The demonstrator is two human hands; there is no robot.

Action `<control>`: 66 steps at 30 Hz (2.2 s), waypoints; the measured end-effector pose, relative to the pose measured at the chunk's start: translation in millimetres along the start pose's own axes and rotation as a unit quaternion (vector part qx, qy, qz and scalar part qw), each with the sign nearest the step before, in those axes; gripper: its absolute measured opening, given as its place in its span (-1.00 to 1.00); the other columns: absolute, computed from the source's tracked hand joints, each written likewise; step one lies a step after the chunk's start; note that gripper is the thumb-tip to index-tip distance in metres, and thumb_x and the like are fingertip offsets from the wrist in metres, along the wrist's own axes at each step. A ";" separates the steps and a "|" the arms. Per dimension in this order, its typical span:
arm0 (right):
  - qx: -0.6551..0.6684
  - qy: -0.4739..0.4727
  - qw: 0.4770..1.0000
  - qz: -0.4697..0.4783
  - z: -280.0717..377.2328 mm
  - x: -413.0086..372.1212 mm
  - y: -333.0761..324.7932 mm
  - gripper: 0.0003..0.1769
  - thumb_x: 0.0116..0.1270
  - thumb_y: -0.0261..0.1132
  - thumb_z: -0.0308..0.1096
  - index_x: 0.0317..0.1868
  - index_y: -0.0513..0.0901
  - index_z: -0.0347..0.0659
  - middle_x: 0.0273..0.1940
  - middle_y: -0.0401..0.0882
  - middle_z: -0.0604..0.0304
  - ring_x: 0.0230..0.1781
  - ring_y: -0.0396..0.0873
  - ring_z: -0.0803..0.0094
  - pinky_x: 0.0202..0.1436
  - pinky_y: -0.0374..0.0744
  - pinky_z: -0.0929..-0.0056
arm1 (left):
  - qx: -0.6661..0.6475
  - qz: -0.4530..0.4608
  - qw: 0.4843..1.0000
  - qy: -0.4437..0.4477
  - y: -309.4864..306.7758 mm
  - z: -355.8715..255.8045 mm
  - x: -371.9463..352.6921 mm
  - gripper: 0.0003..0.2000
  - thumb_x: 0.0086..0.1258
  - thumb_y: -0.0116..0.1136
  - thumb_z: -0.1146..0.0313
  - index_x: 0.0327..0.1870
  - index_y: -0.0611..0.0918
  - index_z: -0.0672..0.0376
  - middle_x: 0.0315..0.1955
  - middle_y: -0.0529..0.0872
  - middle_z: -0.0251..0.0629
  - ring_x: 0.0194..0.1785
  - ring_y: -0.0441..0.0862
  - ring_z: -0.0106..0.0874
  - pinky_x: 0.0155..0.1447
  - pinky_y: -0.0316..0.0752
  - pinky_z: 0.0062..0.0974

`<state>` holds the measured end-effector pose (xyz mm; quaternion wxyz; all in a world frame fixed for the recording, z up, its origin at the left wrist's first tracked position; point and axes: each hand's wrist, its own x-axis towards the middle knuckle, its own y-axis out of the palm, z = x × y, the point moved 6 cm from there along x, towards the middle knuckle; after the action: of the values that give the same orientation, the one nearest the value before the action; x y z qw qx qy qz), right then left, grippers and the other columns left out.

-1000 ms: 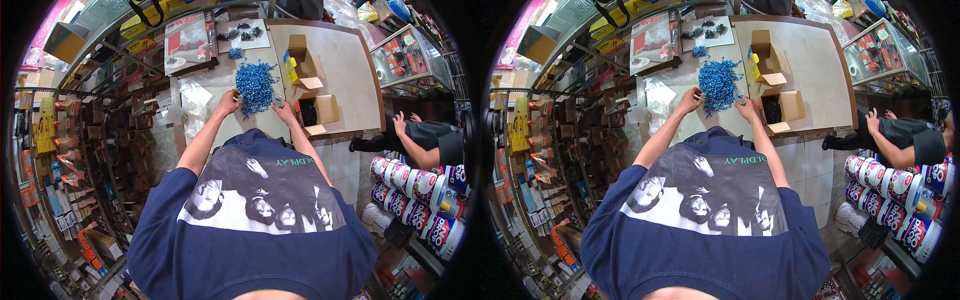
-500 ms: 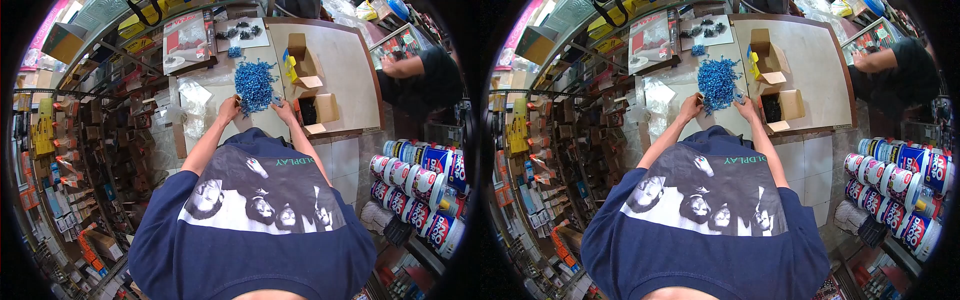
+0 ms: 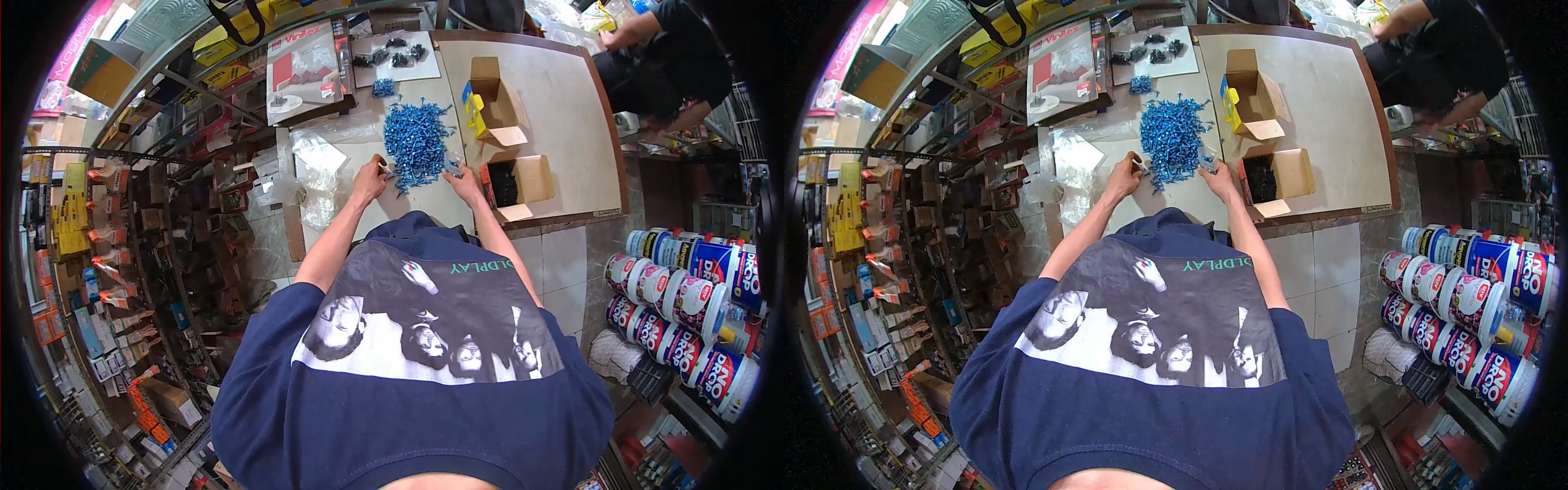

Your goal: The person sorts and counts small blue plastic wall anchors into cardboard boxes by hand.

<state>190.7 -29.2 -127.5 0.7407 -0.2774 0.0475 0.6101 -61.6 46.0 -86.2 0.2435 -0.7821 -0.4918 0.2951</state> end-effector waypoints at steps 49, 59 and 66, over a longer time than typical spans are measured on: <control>-0.006 0.012 1.000 0.009 5.4 -2.4 -2.9 -0.39 0.19 0.36 -0.21 0.22 0.45 -0.26 0.00 0.61 0.09 0.01 0.53 0.38 0.12 0.44 0.43 | -0.043 -0.035 0.996 0.065 -12.7 -22.3 9.3 -0.76 0.19 0.11 0.54 -0.13 0.41 0.21 -0.45 0.67 -0.10 -0.25 0.65 -0.11 -0.19 0.49 -0.24; 0.044 -0.030 0.999 0.003 -11.1 7.6 2.6 -0.64 0.19 0.35 -0.25 -0.05 0.57 -0.25 -0.26 0.60 0.29 -0.28 0.47 0.57 -0.13 0.45 0.54 | -0.087 0.091 0.965 0.229 17.6 -165.8 29.4 -0.72 0.20 0.16 0.52 -0.09 0.41 0.24 -0.38 0.66 -0.07 -0.20 0.65 -0.10 -0.13 0.49 -0.25; 0.031 -0.022 0.999 -0.006 -26.7 16.6 9.8 -0.72 0.22 0.33 -0.32 -0.06 0.62 -0.19 -0.23 0.62 0.33 -0.25 0.48 0.60 -0.11 0.45 0.54 | -0.048 0.032 0.986 0.159 6.2 -116.9 30.0 -0.61 0.17 0.29 0.34 -0.04 0.45 0.27 -0.35 0.63 -0.09 -0.23 0.61 -0.23 -0.11 0.50 -0.34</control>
<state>192.9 -26.2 -160.2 0.7537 -0.2413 0.0483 0.6094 34.5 60.3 -14.3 0.2709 -0.8455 -0.4349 0.1508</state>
